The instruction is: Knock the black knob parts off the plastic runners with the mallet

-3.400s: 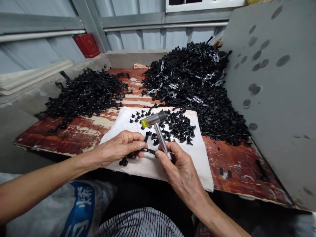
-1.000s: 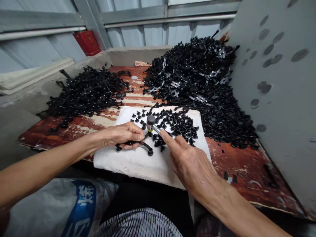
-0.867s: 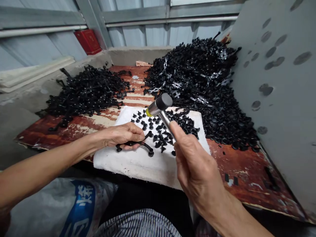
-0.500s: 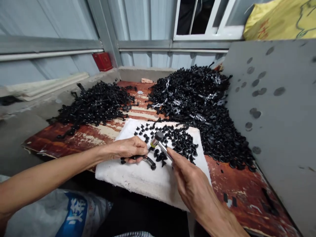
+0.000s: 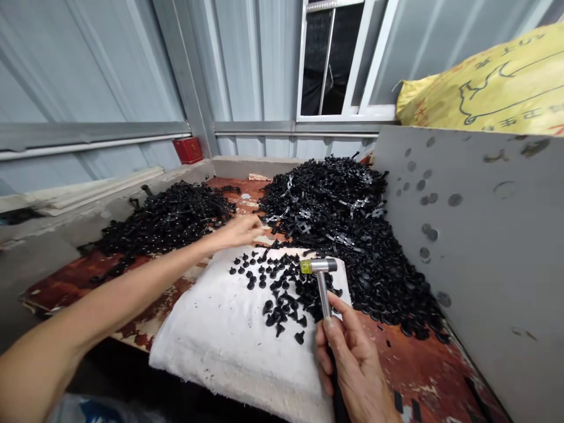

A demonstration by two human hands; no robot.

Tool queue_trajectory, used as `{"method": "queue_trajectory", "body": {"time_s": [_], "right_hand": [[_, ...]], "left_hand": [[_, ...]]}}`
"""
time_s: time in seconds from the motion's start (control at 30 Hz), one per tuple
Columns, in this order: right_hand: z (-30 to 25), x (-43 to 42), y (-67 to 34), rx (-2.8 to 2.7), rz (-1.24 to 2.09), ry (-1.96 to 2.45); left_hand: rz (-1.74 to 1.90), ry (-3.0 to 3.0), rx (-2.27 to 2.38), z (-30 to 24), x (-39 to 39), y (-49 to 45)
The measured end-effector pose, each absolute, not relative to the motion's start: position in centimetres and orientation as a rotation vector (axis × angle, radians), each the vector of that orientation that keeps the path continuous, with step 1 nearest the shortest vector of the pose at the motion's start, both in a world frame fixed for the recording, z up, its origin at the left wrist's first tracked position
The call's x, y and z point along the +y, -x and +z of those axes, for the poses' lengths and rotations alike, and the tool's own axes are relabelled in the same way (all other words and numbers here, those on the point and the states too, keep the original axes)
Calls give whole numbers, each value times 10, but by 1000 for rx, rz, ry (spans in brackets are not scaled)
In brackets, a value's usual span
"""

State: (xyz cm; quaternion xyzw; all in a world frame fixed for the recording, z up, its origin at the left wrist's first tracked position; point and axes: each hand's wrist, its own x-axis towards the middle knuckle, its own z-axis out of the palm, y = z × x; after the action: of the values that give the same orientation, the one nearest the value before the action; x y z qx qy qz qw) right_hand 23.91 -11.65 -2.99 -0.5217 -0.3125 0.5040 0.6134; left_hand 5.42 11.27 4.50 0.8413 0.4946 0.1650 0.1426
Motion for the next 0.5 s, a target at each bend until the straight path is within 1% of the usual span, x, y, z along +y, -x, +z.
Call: {"method": "queue_trajectory", "body": {"time_s": [0.1, 0.2, 0.37, 0.5], "right_hand": [[-29, -118, -238, -716, 1166, 1208], [-24, -121, -234, -654, 1134, 1194], [-23, -122, -234, -629, 1128, 1183], [-31, -119, -241, -668, 1162, 1165]], "left_hand": [[327, -2376, 1303, 18, 113, -87], [270, -2263, 1285, 9, 122, -99], [392, -2052, 1344, 20, 138, -84], [475, -1894, 1343, 38, 128, -55]]}}
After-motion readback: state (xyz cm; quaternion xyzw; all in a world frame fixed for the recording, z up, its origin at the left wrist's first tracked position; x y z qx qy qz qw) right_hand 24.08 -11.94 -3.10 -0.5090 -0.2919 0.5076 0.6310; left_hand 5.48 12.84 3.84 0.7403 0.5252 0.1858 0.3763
